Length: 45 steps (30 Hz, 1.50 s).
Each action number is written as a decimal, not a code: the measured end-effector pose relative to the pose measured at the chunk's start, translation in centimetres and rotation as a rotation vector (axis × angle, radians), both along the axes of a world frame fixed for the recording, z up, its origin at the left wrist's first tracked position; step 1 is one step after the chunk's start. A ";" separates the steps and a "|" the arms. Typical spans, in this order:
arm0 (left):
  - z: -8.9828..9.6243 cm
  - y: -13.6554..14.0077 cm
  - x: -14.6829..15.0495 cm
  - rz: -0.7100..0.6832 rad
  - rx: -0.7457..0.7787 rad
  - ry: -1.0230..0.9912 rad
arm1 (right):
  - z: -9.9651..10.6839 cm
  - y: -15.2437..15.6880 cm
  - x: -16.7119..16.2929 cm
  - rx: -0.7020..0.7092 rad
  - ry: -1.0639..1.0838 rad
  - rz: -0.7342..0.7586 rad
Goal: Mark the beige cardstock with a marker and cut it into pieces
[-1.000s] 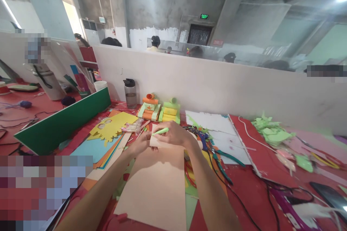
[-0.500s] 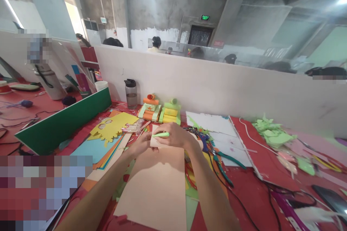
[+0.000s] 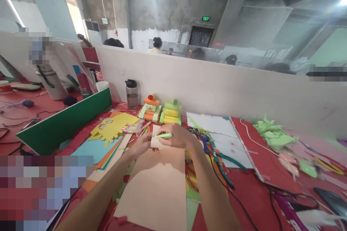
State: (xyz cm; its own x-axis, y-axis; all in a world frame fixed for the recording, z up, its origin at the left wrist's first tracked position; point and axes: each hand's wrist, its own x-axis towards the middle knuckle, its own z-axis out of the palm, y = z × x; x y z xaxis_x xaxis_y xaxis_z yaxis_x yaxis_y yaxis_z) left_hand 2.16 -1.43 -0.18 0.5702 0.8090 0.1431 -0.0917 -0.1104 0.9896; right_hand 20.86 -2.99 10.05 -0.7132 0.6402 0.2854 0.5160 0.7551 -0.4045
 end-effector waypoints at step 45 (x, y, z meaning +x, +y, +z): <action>0.1 0.0 -0.1 -0.033 0.052 -0.007 | 0.8 -0.4 0.6 0.003 -0.026 0.002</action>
